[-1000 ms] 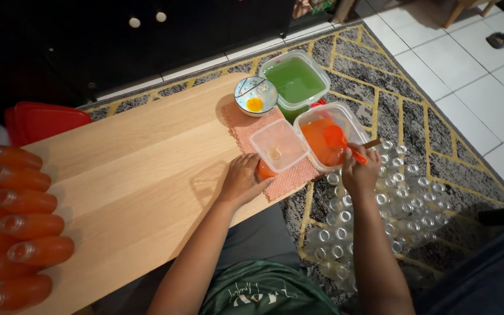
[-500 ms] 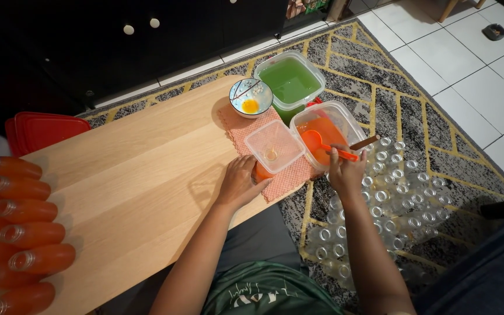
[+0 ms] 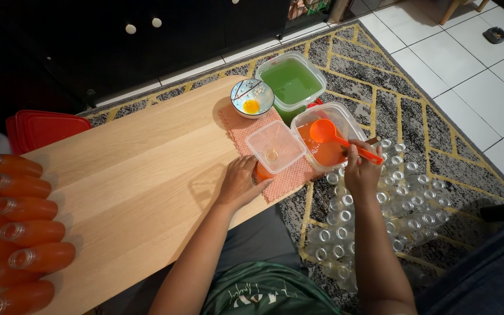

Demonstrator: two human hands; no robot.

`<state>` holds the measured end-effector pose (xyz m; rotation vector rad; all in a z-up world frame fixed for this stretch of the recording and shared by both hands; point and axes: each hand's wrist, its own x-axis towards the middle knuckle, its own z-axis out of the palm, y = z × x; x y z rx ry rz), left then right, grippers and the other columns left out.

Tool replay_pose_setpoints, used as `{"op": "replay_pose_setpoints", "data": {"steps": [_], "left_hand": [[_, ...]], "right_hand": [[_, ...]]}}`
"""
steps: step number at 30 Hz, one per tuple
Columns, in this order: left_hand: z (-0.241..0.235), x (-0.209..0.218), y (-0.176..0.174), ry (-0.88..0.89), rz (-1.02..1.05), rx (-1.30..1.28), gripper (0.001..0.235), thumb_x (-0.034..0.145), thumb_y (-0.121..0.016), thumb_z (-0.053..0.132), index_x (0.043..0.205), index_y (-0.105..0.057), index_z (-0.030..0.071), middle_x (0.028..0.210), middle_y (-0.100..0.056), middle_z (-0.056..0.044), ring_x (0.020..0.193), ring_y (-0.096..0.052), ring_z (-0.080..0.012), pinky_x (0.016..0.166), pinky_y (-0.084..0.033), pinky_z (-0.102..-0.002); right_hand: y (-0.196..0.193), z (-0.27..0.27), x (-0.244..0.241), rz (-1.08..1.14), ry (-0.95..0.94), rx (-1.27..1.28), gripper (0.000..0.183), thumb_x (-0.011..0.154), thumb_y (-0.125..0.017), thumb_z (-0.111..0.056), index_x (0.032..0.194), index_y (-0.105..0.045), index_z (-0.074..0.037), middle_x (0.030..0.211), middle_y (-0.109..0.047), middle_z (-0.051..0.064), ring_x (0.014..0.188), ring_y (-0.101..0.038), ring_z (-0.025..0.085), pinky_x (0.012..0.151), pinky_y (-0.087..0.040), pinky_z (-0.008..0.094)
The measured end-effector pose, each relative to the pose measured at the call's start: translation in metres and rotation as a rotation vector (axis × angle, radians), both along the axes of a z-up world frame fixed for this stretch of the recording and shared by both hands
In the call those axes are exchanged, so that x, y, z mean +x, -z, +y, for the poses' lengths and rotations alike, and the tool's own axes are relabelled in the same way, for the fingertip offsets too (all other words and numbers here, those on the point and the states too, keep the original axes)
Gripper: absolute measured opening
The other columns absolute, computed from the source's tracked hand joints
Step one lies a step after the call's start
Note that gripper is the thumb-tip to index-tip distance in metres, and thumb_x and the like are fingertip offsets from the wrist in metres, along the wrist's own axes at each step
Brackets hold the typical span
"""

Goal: The person pours an orange liquid from a plastic container into small plastic bottles using an orange ladle. They hold each bottle steady with one hand while ladling the liquid with the other, repeating the process for multiple bottles arranged on a wooden table.

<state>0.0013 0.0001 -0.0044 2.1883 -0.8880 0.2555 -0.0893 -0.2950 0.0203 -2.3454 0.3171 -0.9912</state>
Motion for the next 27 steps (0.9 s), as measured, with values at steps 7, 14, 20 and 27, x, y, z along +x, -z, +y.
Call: {"op": "replay_pose_setpoints", "data": {"steps": [7,14,20,27], "left_hand": [[0.001,-0.001,-0.005,0.001,0.002,-0.01,0.062,0.065,-0.085,0.035,0.113,-0.061,0.004,0.11,-0.065,-0.016,0.11,-0.062,-0.0327,0.101,-0.043,-0.045],[0.002,-0.002,-0.01,0.005,0.022,-0.005,0.064,0.065,-0.085,0.036,0.115,-0.061,0.003,0.112,-0.065,-0.017,0.112,-0.061,-0.0328,0.102,-0.042,-0.046],[0.002,0.001,0.0,-0.006,0.024,0.007,0.065,0.065,-0.084,0.037,0.116,-0.061,0.004,0.112,-0.065,-0.015,0.113,-0.061,-0.0308,0.103,-0.041,-0.045],[0.003,0.001,0.001,-0.003,-0.01,-0.012,0.066,0.065,-0.084,0.038,0.117,-0.061,0.005,0.111,-0.066,-0.014,0.113,-0.062,-0.0302,0.103,-0.042,-0.043]], "right_hand": [[-0.011,0.006,0.0,-0.052,-0.045,0.075,0.023,0.111,-0.044,-0.023,0.114,-0.063,-0.009,0.087,-0.072,0.009,0.094,-0.068,0.031,0.114,-0.025,0.054],[-0.026,0.014,-0.001,-0.091,-0.069,0.267,0.029,0.113,-0.039,-0.022,0.111,-0.063,-0.005,0.086,-0.071,0.014,0.087,-0.069,0.029,0.105,-0.037,0.049],[-0.05,0.007,-0.004,-0.141,-0.082,0.206,0.031,0.114,-0.037,-0.019,0.111,-0.062,-0.001,0.085,-0.07,0.018,0.088,-0.069,0.035,0.099,-0.042,0.05],[-0.064,-0.014,-0.005,-0.272,-0.182,0.141,0.035,0.114,-0.033,-0.024,0.109,-0.06,-0.003,0.087,-0.069,0.018,0.088,-0.068,0.031,0.119,-0.025,0.058]]}}
